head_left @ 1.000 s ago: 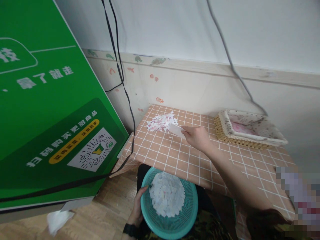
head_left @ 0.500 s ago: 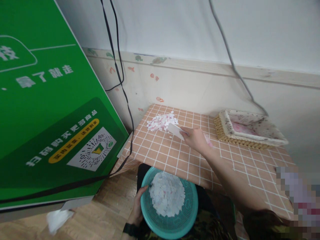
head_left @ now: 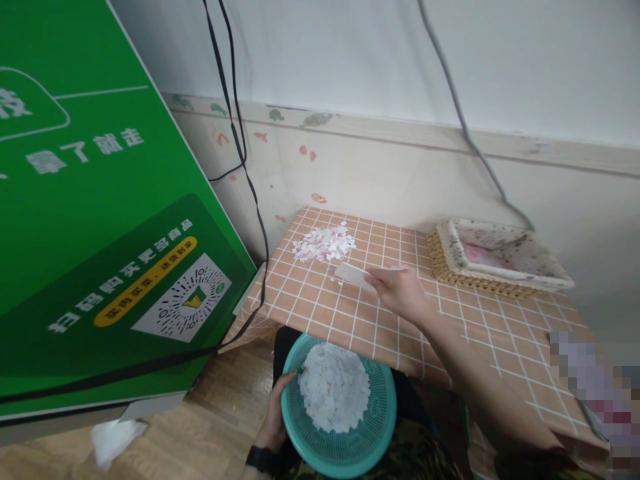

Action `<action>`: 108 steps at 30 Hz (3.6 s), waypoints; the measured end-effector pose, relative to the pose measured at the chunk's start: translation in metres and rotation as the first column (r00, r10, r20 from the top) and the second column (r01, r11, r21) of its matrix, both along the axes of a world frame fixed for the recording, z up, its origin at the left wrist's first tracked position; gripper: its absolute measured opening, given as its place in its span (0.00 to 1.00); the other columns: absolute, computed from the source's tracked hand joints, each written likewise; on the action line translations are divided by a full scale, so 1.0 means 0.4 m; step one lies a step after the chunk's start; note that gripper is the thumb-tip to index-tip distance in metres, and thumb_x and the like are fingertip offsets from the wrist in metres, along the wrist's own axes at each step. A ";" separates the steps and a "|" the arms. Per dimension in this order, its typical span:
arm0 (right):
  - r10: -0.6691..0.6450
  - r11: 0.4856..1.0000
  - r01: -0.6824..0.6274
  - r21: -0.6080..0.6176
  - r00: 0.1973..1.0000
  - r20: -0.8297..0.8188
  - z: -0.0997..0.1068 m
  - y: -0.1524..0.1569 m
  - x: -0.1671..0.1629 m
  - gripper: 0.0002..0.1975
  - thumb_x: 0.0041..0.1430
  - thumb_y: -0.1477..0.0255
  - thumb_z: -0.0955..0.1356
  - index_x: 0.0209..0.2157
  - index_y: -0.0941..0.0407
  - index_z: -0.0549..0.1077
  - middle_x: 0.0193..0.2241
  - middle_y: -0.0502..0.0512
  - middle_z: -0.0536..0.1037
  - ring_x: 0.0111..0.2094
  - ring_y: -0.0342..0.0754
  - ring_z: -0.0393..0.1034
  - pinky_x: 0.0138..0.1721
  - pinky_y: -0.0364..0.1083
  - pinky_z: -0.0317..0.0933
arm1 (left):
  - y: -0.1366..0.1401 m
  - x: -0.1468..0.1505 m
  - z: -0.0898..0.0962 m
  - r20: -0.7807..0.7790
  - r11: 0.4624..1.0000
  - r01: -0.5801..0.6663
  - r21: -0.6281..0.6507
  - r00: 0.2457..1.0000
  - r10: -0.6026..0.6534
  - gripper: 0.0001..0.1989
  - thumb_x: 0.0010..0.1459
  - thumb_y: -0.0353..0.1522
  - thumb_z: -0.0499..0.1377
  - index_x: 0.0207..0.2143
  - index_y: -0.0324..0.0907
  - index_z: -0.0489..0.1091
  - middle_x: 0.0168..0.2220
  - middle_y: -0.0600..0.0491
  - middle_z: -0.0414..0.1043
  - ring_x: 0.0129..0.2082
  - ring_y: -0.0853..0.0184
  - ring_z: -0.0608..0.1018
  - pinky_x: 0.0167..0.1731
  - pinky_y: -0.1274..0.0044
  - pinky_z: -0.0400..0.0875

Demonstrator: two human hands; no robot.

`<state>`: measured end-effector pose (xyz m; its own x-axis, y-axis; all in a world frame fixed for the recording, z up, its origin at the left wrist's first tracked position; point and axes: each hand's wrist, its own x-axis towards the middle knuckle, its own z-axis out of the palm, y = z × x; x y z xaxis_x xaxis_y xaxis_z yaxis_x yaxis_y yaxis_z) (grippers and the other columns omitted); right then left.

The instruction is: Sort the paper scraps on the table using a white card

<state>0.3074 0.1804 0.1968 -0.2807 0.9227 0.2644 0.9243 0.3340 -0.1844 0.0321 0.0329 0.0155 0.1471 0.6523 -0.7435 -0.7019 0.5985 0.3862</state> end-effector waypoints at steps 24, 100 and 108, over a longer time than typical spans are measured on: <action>-0.136 0.975 0.168 0.146 0.969 -0.205 -0.042 -0.024 -0.054 0.16 0.62 0.68 0.60 0.43 0.55 0.77 0.29 0.57 0.80 0.26 0.47 0.72 0.26 0.43 0.57 | 0.002 0.116 0.018 0.116 0.999 0.025 -0.019 0.993 -0.023 0.14 0.46 0.33 0.63 0.35 0.32 0.76 0.30 0.44 0.80 0.38 0.51 0.79 0.44 0.63 0.68; -0.116 0.993 0.120 -0.004 0.967 0.227 0.092 0.088 0.008 0.13 0.57 0.69 0.60 0.30 0.53 0.77 0.22 0.55 0.75 0.24 0.47 0.65 0.26 0.45 0.46 | -0.002 0.088 -0.003 0.175 1.000 0.016 0.022 0.984 -0.019 0.15 0.50 0.35 0.61 0.36 0.32 0.76 0.32 0.42 0.80 0.41 0.50 0.78 0.46 0.61 0.66; -0.063 0.997 0.067 -0.037 0.992 0.108 0.079 0.049 -0.048 0.14 0.60 0.69 0.58 0.34 0.54 0.75 0.22 0.53 0.75 0.22 0.44 0.65 0.25 0.44 0.47 | -0.002 0.086 -0.019 0.164 1.000 0.009 0.006 0.986 -0.010 0.15 0.48 0.34 0.62 0.37 0.33 0.75 0.31 0.43 0.80 0.40 0.50 0.79 0.46 0.60 0.66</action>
